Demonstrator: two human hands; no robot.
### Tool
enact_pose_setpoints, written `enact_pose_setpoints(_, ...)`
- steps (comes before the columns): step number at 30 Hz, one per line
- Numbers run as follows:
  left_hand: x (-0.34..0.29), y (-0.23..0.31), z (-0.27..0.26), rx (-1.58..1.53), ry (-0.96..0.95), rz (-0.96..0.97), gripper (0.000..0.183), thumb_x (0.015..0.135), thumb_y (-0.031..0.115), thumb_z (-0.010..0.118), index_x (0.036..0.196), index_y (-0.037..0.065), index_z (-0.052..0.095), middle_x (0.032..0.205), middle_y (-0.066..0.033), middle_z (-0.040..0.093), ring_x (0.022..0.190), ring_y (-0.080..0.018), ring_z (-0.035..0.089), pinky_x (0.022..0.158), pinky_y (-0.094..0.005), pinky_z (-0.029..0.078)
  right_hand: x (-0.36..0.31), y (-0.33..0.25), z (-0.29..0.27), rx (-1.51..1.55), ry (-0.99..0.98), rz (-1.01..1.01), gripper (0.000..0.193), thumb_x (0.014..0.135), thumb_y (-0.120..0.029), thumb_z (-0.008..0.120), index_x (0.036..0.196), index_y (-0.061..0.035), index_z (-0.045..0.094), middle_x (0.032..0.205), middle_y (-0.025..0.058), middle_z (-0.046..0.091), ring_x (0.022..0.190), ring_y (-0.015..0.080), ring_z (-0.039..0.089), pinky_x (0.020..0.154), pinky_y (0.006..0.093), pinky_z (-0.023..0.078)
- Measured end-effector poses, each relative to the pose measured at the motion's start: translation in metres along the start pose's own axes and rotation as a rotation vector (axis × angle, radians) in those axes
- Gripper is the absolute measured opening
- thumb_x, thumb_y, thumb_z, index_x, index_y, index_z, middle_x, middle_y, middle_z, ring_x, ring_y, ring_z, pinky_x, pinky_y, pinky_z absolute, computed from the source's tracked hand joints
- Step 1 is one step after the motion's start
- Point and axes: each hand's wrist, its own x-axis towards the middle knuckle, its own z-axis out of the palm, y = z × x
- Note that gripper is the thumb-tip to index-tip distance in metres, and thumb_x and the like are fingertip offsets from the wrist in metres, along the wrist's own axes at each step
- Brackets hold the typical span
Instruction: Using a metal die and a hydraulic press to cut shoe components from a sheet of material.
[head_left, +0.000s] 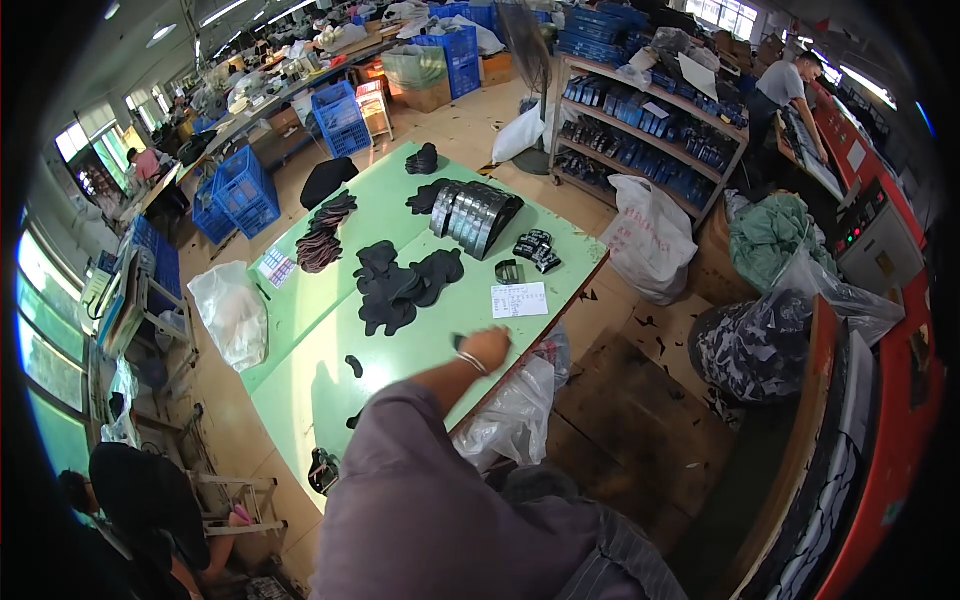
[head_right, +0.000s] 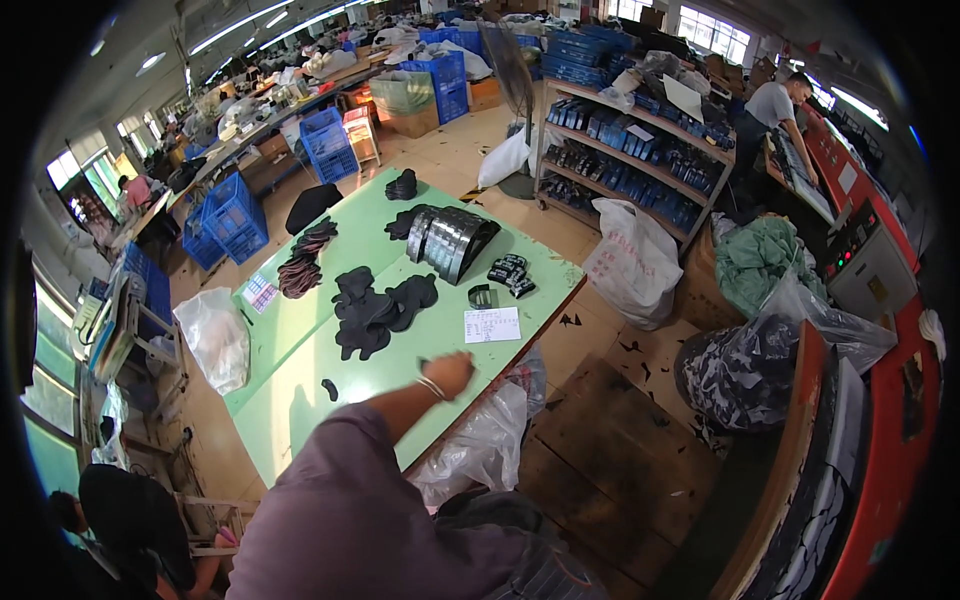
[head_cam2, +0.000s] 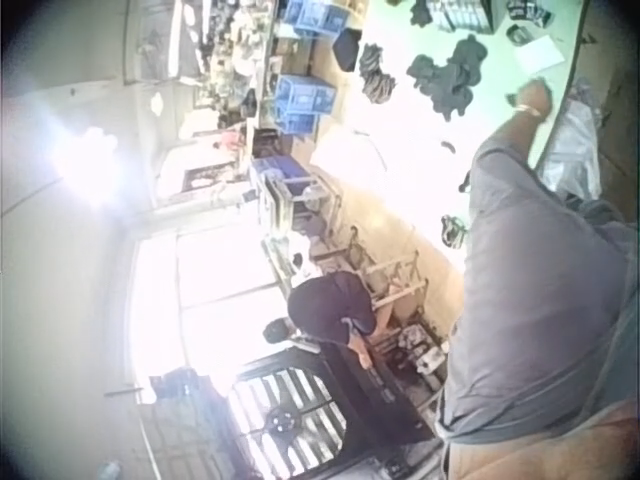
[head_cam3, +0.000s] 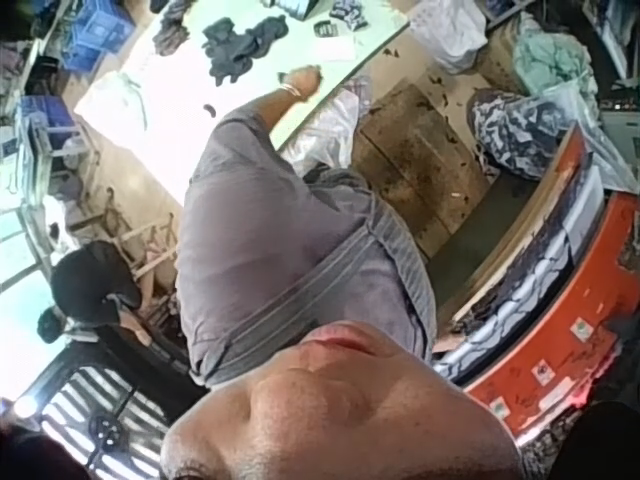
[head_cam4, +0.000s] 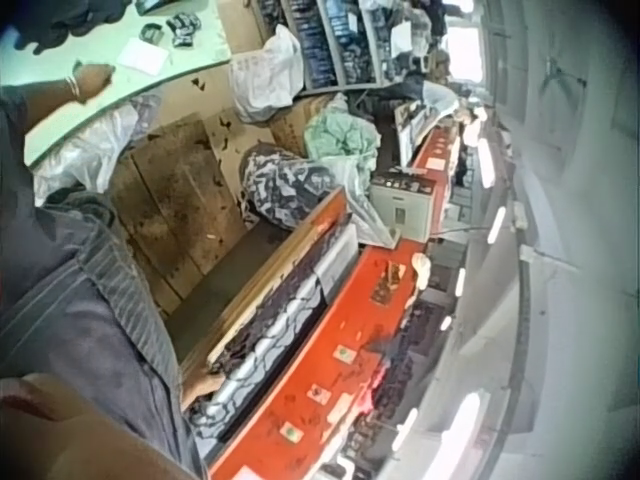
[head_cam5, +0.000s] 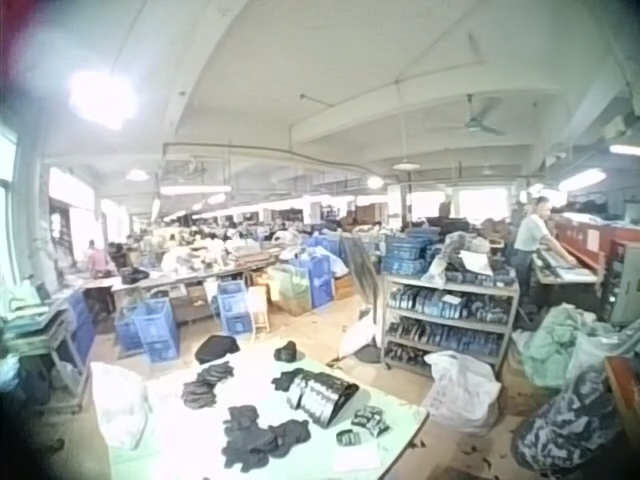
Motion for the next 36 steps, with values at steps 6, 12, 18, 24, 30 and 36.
enact_pose_setpoints(6, 0.026, -0.038, -0.068, 0.405, -0.010, -0.200, 0.068, 0.073, 0.043, 0.071, 0.129, 0.012, 0.049, 0.124, -0.0146, 0.050, 0.117, -0.0308, 0.048, 0.097, -0.0436, 0.035, 0.000, 0.029, -0.036, -0.042, -0.550, 0.229, 0.031, 0.091, -0.017, 0.053, 0.112, 0.0049, 0.058, 0.112, 0.0195, 0.062, 0.101, 0.0327, 0.057, 0.089, 0.0377, 0.044)
enact_pose_setpoints(12, 0.046, 0.069, 0.014, 0.033, -0.174, -0.019, 0.023, 0.081, 0.016, 0.057, 0.100, 0.010, 0.070, 0.110, -0.0156, 0.065, 0.103, -0.0332, 0.062, 0.087, -0.0439, 0.050, 0.078, 0.056, 0.006, -0.068, -0.482, 0.170, 0.036, 0.090, -0.025, 0.054, 0.110, 0.0046, 0.059, 0.110, 0.0207, 0.062, 0.099, 0.0341, 0.058, 0.085, 0.0392, 0.046)
enact_pose_setpoints(18, 0.045, 0.212, 0.065, 0.000, -0.359, 0.343, 0.019, 0.083, 0.020, 0.058, 0.096, 0.017, 0.071, 0.095, -0.0124, 0.070, 0.094, -0.0327, 0.066, 0.080, -0.0448, 0.052, 0.146, 0.076, 0.033, -0.118, -0.383, 0.137, 0.043, 0.090, -0.034, 0.055, 0.108, 0.0041, 0.061, 0.109, 0.0221, 0.063, 0.095, 0.0358, 0.060, 0.081, 0.0410, 0.048)
enact_pose_setpoints(24, 0.055, 0.359, 0.019, -0.257, -0.330, 0.678, 0.029, 0.087, 0.038, 0.058, 0.091, 0.011, 0.070, 0.087, -0.0123, 0.069, 0.088, -0.0325, 0.065, 0.075, -0.0437, 0.051, 0.169, 0.096, 0.038, -0.186, -0.299, 0.242, 0.050, 0.089, -0.043, 0.056, 0.106, 0.0036, 0.062, 0.107, 0.0234, 0.063, 0.092, 0.0375, 0.061, 0.077, 0.0428, 0.050)
enact_pose_setpoints(30, 0.105, 0.391, -0.001, -0.434, -0.292, 0.864, 0.030, 0.088, 0.041, 0.059, 0.088, 0.012, 0.069, 0.081, -0.0123, 0.067, 0.079, -0.0336, 0.064, 0.069, -0.0443, 0.050, 0.001, 0.107, -0.002, -0.325, -0.221, 0.798, 0.058, 0.089, -0.052, 0.056, 0.104, 0.0031, 0.064, 0.105, 0.0248, 0.063, 0.089, 0.0392, 0.062, 0.073, 0.0447, 0.052)
enact_pose_setpoints(36, 0.208, 0.461, -0.071, -0.574, -0.128, 1.041, 0.021, 0.087, 0.024, 0.066, 0.083, 0.003, 0.069, 0.065, -0.0103, 0.064, 0.057, -0.0172, 0.059, 0.057, -0.0309, 0.046, -0.057, 0.003, 0.003, -0.252, -0.178, 1.430, 0.074, 0.088, -0.063, 0.047, 0.140, -0.0104, 0.043, 0.146, 0.0153, 0.038, 0.136, 0.0337, 0.034, 0.103, 0.0636, 0.030)
